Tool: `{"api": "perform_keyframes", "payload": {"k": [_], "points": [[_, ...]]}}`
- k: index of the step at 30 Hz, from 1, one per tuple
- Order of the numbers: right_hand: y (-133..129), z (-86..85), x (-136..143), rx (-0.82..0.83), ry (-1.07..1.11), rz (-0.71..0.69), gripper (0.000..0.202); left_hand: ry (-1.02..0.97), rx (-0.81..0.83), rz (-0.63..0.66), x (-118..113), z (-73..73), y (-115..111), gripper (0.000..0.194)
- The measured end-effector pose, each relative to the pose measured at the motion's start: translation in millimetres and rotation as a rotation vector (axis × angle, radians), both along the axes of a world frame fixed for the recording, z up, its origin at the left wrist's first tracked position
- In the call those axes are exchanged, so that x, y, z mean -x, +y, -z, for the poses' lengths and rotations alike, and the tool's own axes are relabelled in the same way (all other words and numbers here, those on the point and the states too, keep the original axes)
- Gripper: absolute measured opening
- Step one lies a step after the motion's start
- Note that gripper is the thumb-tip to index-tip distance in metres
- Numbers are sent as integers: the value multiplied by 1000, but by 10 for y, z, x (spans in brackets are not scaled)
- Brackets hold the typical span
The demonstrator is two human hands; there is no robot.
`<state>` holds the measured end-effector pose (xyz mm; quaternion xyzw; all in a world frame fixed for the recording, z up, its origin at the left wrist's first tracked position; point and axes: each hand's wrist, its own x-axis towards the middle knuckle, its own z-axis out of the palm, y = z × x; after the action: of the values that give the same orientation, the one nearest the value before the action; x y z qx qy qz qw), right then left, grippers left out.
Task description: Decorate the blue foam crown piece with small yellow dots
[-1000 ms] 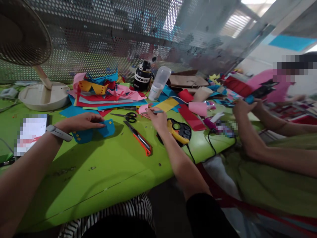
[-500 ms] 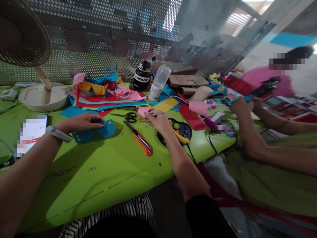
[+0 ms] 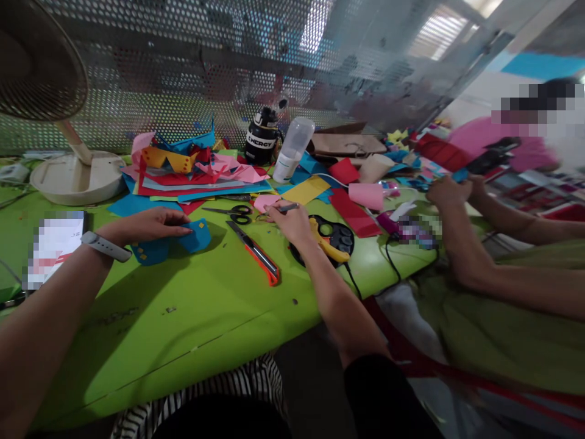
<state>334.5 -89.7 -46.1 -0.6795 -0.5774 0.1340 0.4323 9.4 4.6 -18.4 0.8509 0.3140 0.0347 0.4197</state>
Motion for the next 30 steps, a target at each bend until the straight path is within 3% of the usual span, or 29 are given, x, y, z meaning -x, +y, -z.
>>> {"api": "perform_keyframes", "payload": {"k": [6,10,13,16,19,21,23,30], "points": [[30,-21,-187,-105,-212,261,25,10,-13,-11,-6,-14,-4,49],[6,-75,-244,-116,-148,294,28,22,-20,-16,-12,-43,-28,51],[-47,-130,-208,-162,-55,235,29,33,-39,-24,-13,-66,-42,52],[-101,-163,-118,-230,91,83,32,45,-38,-23,-11,-59,-33,53],[-122,-147,-18,-146,86,-68,30,33,-16,-10,-4,-28,-12,52],[-114,-122,17,-68,18,-98,27,25,1,-11,3,-10,0,53],[-96,-110,7,-66,1,-48,25,26,5,-14,9,1,8,54],[-53,-153,-255,-287,97,237,27,42,-18,6,-2,-24,-6,52]]}}
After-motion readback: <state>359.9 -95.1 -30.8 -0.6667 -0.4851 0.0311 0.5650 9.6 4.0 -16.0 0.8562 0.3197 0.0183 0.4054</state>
